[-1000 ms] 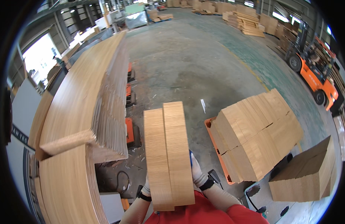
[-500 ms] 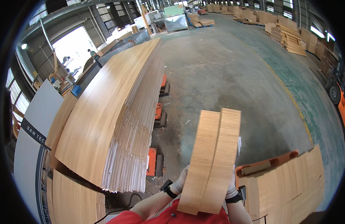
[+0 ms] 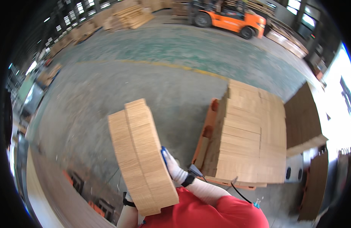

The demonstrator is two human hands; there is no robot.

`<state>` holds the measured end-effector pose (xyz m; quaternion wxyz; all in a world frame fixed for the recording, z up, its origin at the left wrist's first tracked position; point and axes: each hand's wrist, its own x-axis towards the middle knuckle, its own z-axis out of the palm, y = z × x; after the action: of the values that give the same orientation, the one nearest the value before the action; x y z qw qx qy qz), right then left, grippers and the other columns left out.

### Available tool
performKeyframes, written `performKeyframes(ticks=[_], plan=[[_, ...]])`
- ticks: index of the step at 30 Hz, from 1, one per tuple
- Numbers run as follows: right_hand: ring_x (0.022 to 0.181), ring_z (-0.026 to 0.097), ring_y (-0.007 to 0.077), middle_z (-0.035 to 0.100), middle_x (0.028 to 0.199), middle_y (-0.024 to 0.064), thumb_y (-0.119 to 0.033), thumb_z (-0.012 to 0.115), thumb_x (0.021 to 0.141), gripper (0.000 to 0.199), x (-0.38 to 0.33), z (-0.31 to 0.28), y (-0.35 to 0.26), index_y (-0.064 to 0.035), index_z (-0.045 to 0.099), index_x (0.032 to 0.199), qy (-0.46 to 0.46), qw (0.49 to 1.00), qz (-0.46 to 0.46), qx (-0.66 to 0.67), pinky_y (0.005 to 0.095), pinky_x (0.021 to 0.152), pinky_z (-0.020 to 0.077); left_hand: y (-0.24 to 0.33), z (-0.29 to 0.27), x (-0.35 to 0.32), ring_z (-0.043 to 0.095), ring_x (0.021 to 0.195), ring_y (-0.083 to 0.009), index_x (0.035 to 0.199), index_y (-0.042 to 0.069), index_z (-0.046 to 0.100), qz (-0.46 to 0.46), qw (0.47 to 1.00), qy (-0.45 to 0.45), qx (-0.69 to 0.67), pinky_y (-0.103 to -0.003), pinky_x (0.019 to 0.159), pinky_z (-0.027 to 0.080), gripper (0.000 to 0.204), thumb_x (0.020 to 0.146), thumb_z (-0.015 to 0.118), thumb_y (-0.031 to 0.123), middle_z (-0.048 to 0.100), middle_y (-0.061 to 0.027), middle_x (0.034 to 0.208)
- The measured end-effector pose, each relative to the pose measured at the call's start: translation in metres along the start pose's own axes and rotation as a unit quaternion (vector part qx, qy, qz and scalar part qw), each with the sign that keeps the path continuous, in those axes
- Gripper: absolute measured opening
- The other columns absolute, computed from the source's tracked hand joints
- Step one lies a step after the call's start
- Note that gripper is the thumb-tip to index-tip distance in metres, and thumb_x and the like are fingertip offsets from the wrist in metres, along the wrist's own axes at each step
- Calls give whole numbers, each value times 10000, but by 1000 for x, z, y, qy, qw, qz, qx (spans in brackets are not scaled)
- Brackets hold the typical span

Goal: The worker moves wooden panels from a stack, feeds them through an industrial woodworking machine, and stacks the processed planks onto a pallet.

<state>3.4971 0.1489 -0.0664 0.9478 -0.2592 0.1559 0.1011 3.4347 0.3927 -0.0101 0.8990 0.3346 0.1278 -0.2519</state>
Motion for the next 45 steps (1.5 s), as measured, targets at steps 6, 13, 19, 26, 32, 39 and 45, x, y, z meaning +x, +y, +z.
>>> performKeyframes(ticks=[6, 13, 19, 26, 32, 39, 45], plan=[[1514, 298, 266, 343, 1622, 205, -496, 429, 1083, 752, 125, 15, -121, 68, 284, 1558, 40, 950, -189, -245, 337, 1242, 209, 62, 34, 199, 646, 1164, -215, 1430, 43, 506, -113, 992, -53, 27, -375, 959, 566, 704, 1006, 517, 605, 637, -108, 1339], [1482, 328, 235, 373, 1603, 160, -478, 430, 1087, 725, 249, -26, -242, 63, 302, 1552, 124, 945, -247, -172, 325, 1233, 225, 92, 111, 440, 649, 1161, -224, 1434, 40, 501, -236, 960, -135, 72, -378, 953, 569, 711, 1003, 521, 606, 635, -115, 1342], [1432, 367, 178, 394, 1580, 101, -462, 446, 1089, 698, 322, -18, -368, 12, 288, 1576, 169, 929, -330, 22, 341, 1219, 265, 88, 179, 665, 651, 1158, -231, 1437, 38, 496, -358, 901, -216, 117, -380, 948, 573, 718, 1000, 525, 607, 634, -121, 1345], [1429, 378, 170, 397, 1587, 77, -461, 413, 1098, 641, 387, -32, -508, -28, 332, 1564, 244, 857, -444, 90, 341, 1216, 277, 75, 400, 827, 662, 1134, -249, 1417, 28, 507, -511, 792, -296, 152, -404, 919, 584, 649, 1017, 531, 539, 643, -114, 1315], [1346, 467, 163, 497, 1506, 50, -456, 419, 1100, 582, 451, -87, -625, -60, 406, 1527, 354, 754, -550, 59, 361, 1158, 365, 3, 503, 992, 657, 1133, -238, 1412, 29, 509, -531, 744, -356, 194, -397, 930, 578, 631, 1025, 520, 527, 646, -107, 1304], [1255, 540, 159, 562, 1423, 30, -384, 433, 1105, 481, 490, -120, -780, -114, 445, 1503, 238, 755, -569, 225, 348, 1074, 450, -70, 626, 1122, 633, 1136, -202, 1398, 53, 525, -512, 718, -417, 220, -374, 937, 561, 558, 1060, 470, 493, 648, -79, 1275], [1233, 568, 181, 594, 1391, 41, -435, 427, 1100, 514, 515, -170, -881, -94, 481, 1481, 282, 720, -595, 219, 348, 1062, 463, -157, 732, 1211, 596, 1204, -200, 1433, 72, 509, -499, 693, -429, 294, -336, 1013, 493, 533, 1085, 411, 463, 623, -82, 1325]])
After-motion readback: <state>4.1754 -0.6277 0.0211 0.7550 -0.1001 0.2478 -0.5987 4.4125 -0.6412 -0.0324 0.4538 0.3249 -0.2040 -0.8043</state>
